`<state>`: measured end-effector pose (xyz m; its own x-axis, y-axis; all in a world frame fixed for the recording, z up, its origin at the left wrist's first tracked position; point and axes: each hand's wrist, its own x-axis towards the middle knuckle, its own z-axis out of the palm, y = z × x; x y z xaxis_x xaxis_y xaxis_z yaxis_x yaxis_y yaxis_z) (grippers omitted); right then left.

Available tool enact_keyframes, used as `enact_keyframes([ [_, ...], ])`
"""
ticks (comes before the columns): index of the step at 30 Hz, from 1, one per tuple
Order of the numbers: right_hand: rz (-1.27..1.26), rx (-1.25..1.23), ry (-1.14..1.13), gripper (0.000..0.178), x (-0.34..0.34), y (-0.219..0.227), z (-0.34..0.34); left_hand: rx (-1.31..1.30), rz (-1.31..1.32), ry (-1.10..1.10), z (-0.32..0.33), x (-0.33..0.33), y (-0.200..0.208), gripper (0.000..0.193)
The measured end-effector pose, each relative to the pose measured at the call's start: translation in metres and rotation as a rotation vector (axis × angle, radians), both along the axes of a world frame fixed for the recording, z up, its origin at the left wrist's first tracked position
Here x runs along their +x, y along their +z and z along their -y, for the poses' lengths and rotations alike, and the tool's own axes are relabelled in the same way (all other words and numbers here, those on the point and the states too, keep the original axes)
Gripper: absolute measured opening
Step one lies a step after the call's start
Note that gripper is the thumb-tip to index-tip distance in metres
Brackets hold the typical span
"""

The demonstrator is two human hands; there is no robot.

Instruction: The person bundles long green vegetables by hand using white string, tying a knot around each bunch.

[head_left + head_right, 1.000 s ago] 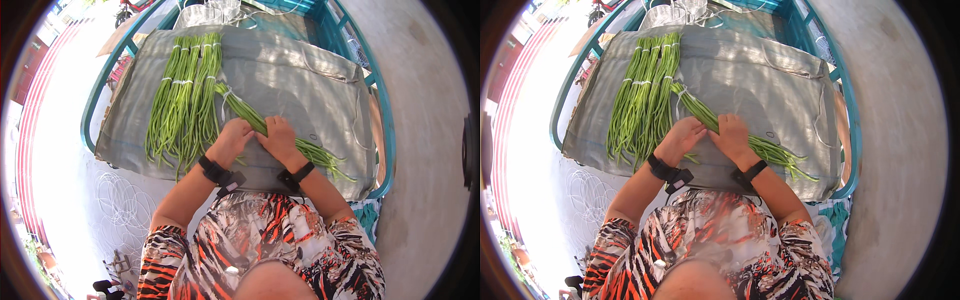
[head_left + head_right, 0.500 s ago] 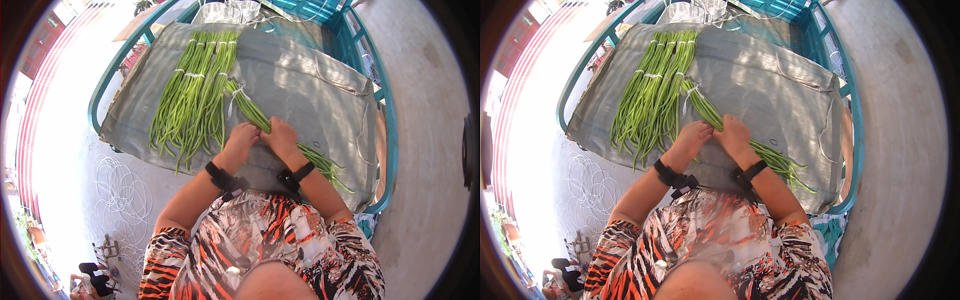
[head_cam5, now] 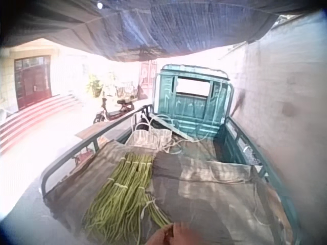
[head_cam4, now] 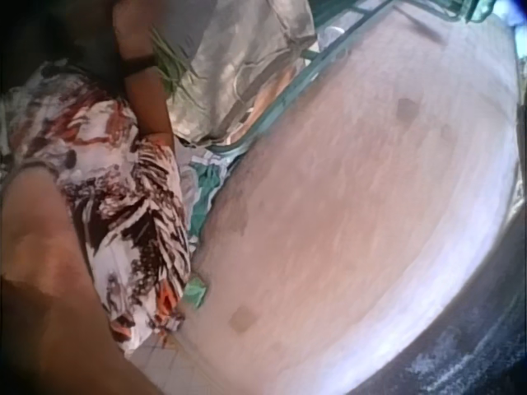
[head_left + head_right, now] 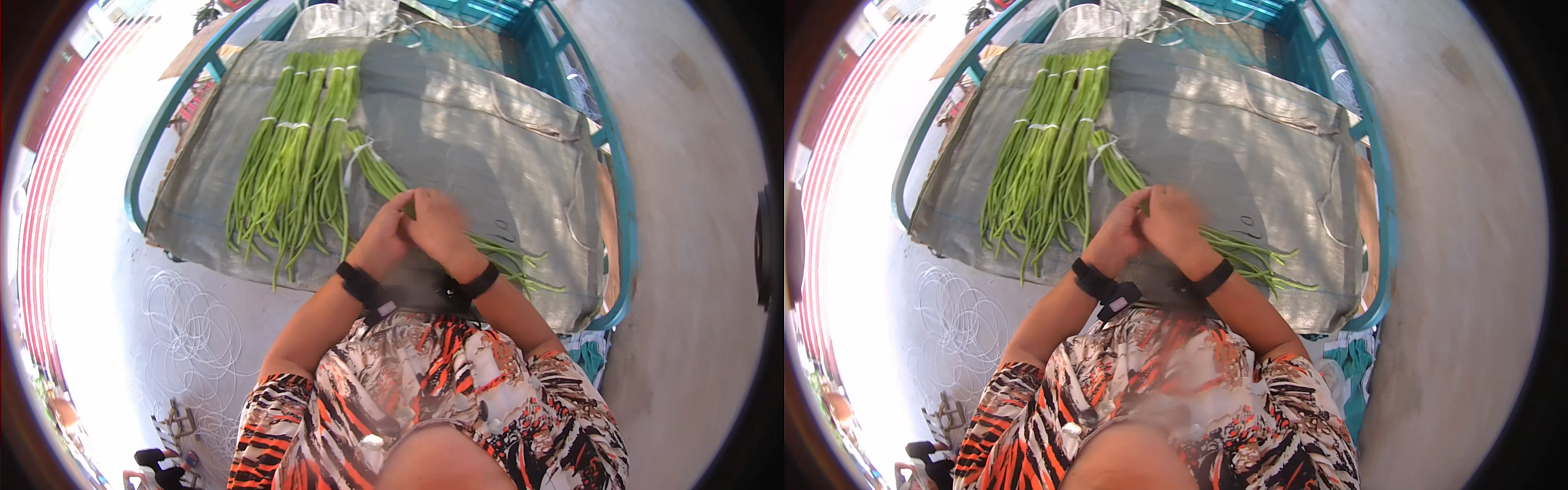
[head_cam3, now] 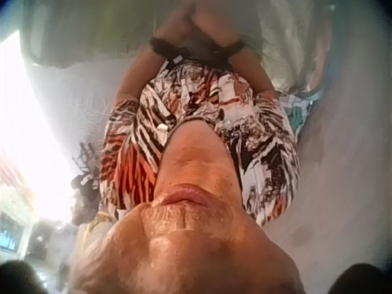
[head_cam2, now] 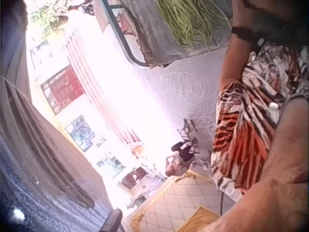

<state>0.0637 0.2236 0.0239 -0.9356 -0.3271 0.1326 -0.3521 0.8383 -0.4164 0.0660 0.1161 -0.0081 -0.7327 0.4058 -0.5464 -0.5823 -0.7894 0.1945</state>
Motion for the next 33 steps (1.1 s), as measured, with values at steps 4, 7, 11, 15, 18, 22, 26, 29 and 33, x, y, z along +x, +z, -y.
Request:
enact_keyframes([
  [4, 0.041, 0.036, 0.046, 0.037, 0.016, 0.021, -0.010, 0.047, -0.019, 0.006, 0.007, 0.003, -0.010, 0.019],
  [7, -0.117, -0.179, 0.125, 0.032, 0.012, 0.026, -0.040, 0.139, -0.134, 0.053, 0.003, 0.003, -0.009, 0.016],
  [11, -0.280, 0.042, -0.154, 0.031, -0.002, 0.008, -0.133, 0.004, -0.047, 0.126, -0.001, 0.005, 0.002, 0.009],
  [15, -0.166, 0.394, -0.636, 0.028, -0.014, 0.002, -0.224, 0.013, -0.103, 0.137, 0.000, 0.008, -0.003, 0.009],
  [18, -0.092, 0.508, -0.777, 0.025, -0.016, -0.006, -0.271, 0.019, -0.103, 0.150, -0.001, 0.008, 0.001, 0.012],
  [22, -0.040, 0.428, -0.694, 0.021, -0.017, -0.012, -0.285, 0.005, -0.119, 0.163, 0.004, 0.008, 0.003, 0.016],
  [26, 0.040, -0.079, -0.633, 0.020, -0.026, -0.006, -0.256, 0.196, -0.121, 0.065, 0.008, 0.006, 0.008, 0.020],
  [29, 0.037, -0.069, -0.385, 0.018, -0.033, 0.013, -0.194, 0.258, -0.197, -0.005, 0.013, 0.005, 0.000, 0.026],
  [33, -0.063, -0.012, 0.052, 0.022, -0.033, 0.007, -0.123, 0.126, -0.258, -0.069, 0.017, 0.007, 0.004, 0.037],
])
